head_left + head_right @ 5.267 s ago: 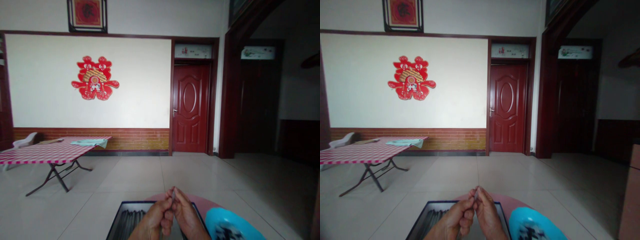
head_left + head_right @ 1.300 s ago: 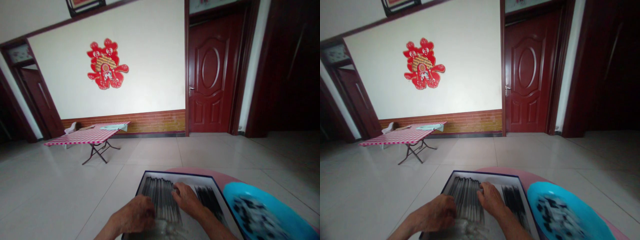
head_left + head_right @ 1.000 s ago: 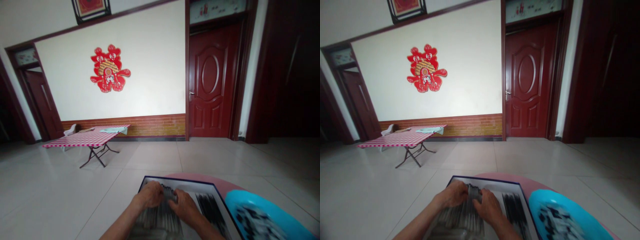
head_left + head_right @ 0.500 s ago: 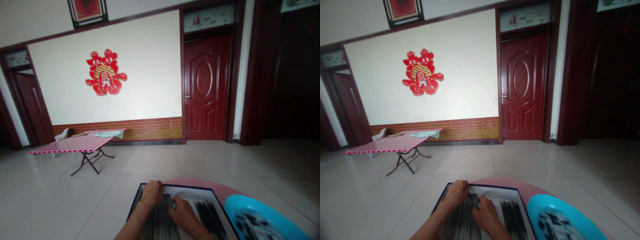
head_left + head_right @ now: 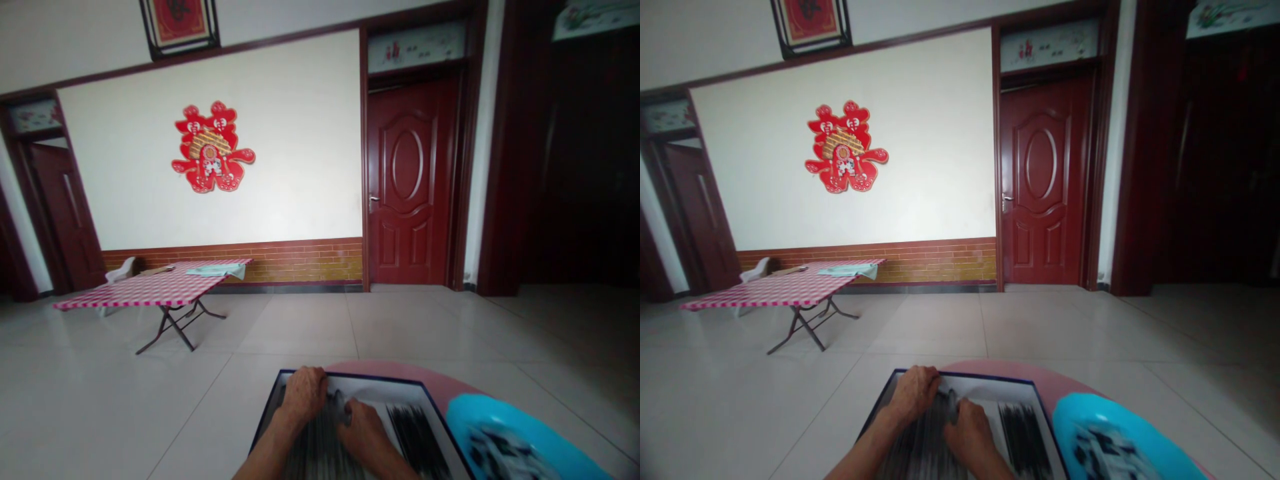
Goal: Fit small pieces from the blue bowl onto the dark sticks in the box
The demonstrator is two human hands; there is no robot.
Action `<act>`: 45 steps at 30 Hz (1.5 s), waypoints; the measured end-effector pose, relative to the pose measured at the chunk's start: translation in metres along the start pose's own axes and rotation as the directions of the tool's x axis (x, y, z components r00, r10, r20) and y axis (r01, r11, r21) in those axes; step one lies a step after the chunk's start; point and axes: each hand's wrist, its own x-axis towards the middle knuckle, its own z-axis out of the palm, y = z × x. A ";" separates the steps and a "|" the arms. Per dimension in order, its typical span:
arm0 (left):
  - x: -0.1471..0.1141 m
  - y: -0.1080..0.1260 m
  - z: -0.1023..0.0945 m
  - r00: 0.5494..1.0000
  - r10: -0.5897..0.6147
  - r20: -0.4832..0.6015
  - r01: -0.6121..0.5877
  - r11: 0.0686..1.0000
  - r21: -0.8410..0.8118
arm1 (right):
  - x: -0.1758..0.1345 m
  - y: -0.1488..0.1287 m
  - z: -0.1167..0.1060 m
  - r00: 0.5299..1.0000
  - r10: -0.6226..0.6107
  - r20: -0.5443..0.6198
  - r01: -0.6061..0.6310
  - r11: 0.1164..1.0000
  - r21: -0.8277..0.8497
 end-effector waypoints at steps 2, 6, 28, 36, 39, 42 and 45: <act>0.000 0.000 0.002 1.000 0.003 -0.005 -0.004 1.000 -0.009 | 0.001 0.001 -0.002 1.000 0.003 0.003 -0.003 0.999 0.036; 0.000 -0.001 0.007 1.000 0.010 -0.013 -0.010 0.999 -0.034 | 0.005 0.002 -0.007 1.000 0.011 0.016 -0.013 0.996 0.092; 0.012 0.010 0.001 0.941 0.015 -0.337 -0.226 0.770 -0.597 | 0.006 -0.013 -0.034 0.982 -0.104 -0.158 0.185 0.699 0.691; 0.002 0.018 0.004 0.913 0.248 -0.324 -0.328 0.919 -0.220 | 0.021 0.001 -0.032 0.975 0.084 -0.204 0.085 0.711 0.698; 0.000 0.019 0.006 0.916 0.260 -0.306 -0.319 0.934 -0.163 | 0.023 0.002 -0.029 0.981 0.105 -0.165 0.051 0.677 0.734; 0.000 0.019 0.008 0.916 0.276 -0.290 -0.324 0.937 -0.132 | 0.025 0.005 -0.023 0.984 0.146 -0.103 -0.012 0.627 0.779; 0.001 0.023 0.009 0.915 0.301 -0.268 -0.330 0.942 -0.070 | 0.026 0.011 -0.018 0.983 0.177 -0.049 -0.057 0.549 0.834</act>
